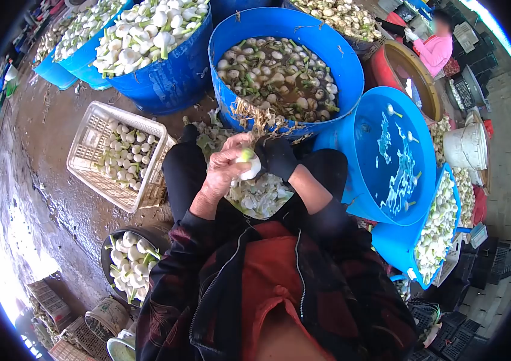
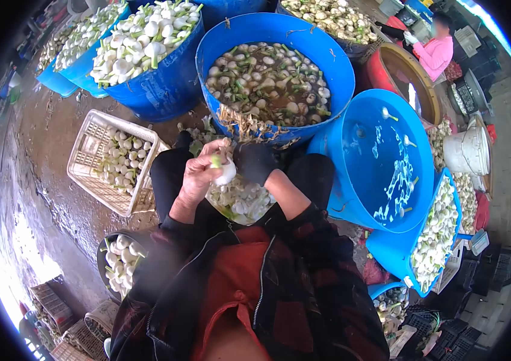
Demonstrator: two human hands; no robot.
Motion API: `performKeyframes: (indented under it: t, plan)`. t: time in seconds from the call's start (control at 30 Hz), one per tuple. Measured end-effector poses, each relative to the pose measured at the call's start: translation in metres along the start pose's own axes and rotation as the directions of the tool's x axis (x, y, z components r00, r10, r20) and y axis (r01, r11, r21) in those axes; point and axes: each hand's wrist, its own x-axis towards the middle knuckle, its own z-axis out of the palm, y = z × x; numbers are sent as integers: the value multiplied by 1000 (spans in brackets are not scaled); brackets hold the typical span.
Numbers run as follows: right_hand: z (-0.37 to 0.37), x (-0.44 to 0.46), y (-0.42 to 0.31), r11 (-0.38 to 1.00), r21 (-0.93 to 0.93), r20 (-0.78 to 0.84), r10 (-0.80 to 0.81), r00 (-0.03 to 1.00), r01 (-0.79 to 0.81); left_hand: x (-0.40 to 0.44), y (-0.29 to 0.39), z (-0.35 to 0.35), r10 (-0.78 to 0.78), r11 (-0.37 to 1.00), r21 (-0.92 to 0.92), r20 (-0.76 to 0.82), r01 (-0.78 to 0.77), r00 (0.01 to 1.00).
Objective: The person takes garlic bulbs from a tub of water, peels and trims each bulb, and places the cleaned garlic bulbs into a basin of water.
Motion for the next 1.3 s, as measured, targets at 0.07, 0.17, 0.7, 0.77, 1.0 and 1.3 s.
performKeyframes:
  t: [0.07, 0.17, 0.7, 0.77, 1.0, 1.3]
  plan:
    - [14, -9, -1, 999, -49, 36, -12, 999, 14, 7, 9, 2, 33, 969, -246, 27, -25, 999]
    - [33, -29, -3, 991, -110, 283, -39, 958, 73, 18, 26, -2, -116, 830, -555, -78, 54, 990]
    - [-38, -12, -51, 562, 826, -161, 181, 970, 32, 15, 12, -12, -56, 898, -439, -141, -12, 988]
    - [-37, -11, -50, 633, 774, -188, 177, 966, 35, 13, 13, -12, -27, 950, -310, -137, -17, 990]
    - [-48, -7, -37, 815, 571, 62, 81, 995, -102, 16, 19, -6, 20, 999, 42, 40, -21, 999]
    - [-25, -8, -23, 945, 269, -103, -165, 981, 187, 15, 13, -5, -65, 877, -479, -33, 41, 997]
